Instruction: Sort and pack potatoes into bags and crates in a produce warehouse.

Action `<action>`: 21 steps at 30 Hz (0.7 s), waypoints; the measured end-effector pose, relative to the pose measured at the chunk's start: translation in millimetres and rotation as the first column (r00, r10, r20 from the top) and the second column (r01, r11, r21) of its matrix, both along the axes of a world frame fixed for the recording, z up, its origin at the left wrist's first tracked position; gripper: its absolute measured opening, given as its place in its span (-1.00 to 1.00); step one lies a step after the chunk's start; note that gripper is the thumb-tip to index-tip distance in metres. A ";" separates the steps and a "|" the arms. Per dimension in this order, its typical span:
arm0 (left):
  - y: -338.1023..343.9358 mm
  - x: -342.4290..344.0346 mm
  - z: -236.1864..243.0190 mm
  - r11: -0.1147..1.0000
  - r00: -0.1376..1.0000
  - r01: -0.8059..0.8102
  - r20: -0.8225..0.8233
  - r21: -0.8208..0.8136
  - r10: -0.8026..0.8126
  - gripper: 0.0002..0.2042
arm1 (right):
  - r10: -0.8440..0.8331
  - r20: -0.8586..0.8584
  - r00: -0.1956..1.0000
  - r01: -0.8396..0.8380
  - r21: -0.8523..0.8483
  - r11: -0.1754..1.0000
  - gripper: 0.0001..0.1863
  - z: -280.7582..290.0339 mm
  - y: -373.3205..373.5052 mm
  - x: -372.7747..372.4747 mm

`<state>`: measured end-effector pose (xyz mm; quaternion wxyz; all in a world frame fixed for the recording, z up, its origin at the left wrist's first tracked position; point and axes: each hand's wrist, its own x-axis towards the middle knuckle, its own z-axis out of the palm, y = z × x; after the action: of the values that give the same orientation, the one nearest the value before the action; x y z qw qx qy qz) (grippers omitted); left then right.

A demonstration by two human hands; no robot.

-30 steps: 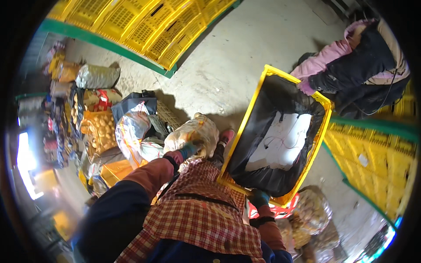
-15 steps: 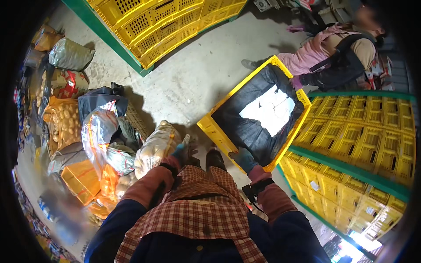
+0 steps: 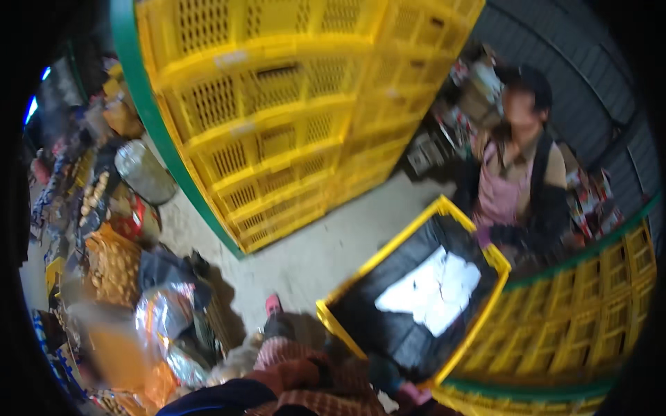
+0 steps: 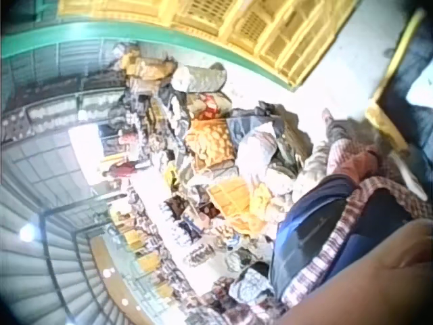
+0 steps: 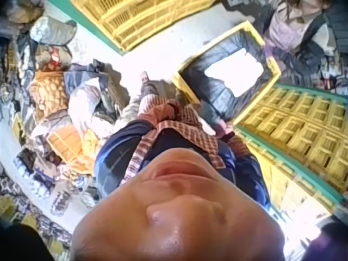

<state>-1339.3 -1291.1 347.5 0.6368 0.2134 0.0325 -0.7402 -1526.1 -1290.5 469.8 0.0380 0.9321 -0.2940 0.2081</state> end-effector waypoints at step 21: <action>-16.5 262.2 290.7 0.945 0.642 -0.036 0.717 -0.326 0.272 -0.62 | 0.104 -0.213 0.971 0.098 0.759 0.644 -0.49 328.3 -18.2 216.4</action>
<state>-1077.1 -1307.6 638.3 0.6772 0.4043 -0.3219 -0.5238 -1309.7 -1308.7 798.1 -0.3244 0.8791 -0.3460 -0.0483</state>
